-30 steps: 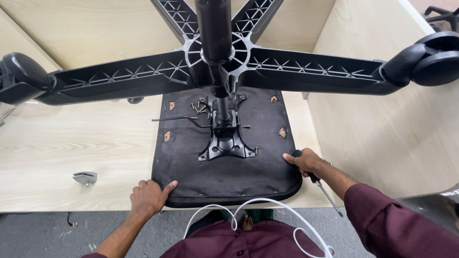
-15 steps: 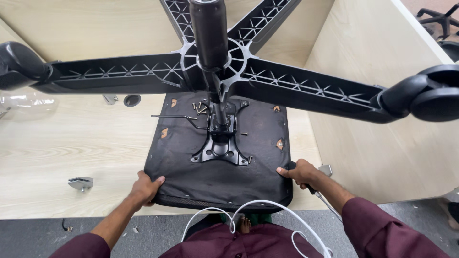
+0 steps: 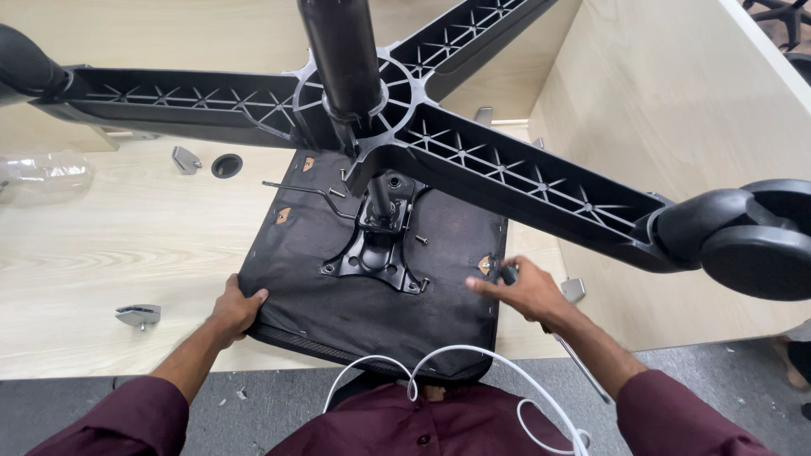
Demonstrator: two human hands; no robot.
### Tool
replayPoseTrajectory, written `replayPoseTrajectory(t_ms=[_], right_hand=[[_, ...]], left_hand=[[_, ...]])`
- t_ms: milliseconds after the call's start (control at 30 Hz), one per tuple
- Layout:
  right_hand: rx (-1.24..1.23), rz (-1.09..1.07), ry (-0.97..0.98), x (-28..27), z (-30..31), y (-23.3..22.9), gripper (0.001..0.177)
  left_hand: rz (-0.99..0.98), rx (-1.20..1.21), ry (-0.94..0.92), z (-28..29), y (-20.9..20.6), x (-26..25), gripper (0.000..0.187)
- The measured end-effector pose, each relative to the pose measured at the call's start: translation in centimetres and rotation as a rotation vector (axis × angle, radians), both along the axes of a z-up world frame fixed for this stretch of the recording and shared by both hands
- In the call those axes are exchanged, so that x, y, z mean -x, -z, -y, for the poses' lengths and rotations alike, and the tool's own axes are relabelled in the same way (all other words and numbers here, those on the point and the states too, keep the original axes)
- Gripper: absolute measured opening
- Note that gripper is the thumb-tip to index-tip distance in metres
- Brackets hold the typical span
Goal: The person uses a screwdriver to tighten screws into the underside of an office chair seat, securing the central metal mounting plate to the seat base. The chair is inverted on a workbench, and the person systematically fastens multiple screws around the plate.
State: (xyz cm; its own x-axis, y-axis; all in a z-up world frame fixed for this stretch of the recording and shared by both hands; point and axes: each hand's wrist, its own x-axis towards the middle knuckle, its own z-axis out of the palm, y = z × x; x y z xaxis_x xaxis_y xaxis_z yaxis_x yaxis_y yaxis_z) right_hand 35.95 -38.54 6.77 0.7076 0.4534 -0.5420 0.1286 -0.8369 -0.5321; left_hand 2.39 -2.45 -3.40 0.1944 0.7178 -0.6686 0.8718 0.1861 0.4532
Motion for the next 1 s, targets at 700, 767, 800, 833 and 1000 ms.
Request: replayPoseTrajectory(t_ms=[700, 767, 800, 833, 1000], right_hand=[[-0.899, 0.405, -0.019, 3.9, -2.0, -10.7, 0.051], [-0.924, 0.341, 0.089, 5.3, -2.5, -11.1, 0.052], [-0.921, 0.338, 0.096, 5.8, -2.6, -11.2, 0.054], [-0.912, 0.341, 0.115, 6.3, -2.6, -11.5, 0.056], [-0.925, 0.325, 0.329, 9.9, -4.8, -11.7, 0.056]], left_hand=[[-0.007, 0.026, -0.099, -0.5, -0.1, -1.1, 0.085], [-0.019, 0.038, -0.063, -1.4, 0.4, -1.0, 0.085], [-0.028, 0.043, -0.044, -2.0, 0.4, -1.1, 0.085], [-0.025, 0.034, -0.014, -2.9, 0.5, -1.3, 0.085], [0.007, 0.041, 0.143, -9.1, 0.5, -2.9, 0.081]])
